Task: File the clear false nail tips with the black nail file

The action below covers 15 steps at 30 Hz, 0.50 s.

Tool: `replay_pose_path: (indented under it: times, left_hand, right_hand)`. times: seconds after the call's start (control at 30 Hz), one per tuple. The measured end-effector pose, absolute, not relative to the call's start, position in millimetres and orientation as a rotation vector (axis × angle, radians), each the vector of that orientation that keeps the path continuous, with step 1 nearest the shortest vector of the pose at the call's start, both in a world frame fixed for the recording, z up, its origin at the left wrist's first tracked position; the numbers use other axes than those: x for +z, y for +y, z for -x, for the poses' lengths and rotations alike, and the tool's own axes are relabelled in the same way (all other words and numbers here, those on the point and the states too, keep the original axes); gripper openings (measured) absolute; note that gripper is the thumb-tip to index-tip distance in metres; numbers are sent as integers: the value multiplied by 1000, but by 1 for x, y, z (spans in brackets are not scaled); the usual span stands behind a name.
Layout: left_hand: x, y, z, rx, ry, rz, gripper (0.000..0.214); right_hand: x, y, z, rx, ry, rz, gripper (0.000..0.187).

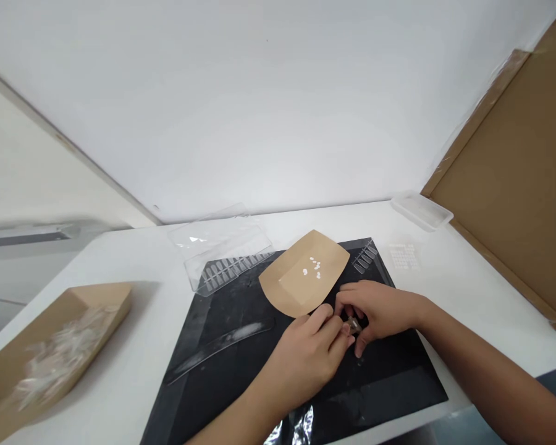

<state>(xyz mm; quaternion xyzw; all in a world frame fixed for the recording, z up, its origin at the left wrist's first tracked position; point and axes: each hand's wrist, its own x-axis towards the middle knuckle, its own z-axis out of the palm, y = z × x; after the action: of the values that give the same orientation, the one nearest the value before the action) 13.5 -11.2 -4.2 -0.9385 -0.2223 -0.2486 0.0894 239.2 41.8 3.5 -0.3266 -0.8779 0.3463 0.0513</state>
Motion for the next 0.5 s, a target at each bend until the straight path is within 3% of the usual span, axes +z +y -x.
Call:
replay_pose_path:
  times: [0.5]
  left_hand:
    - [-15,7,14,-1305,-862,2681,51]
  right_hand:
    - [6,48,-241,1213,-2578,1074,42]
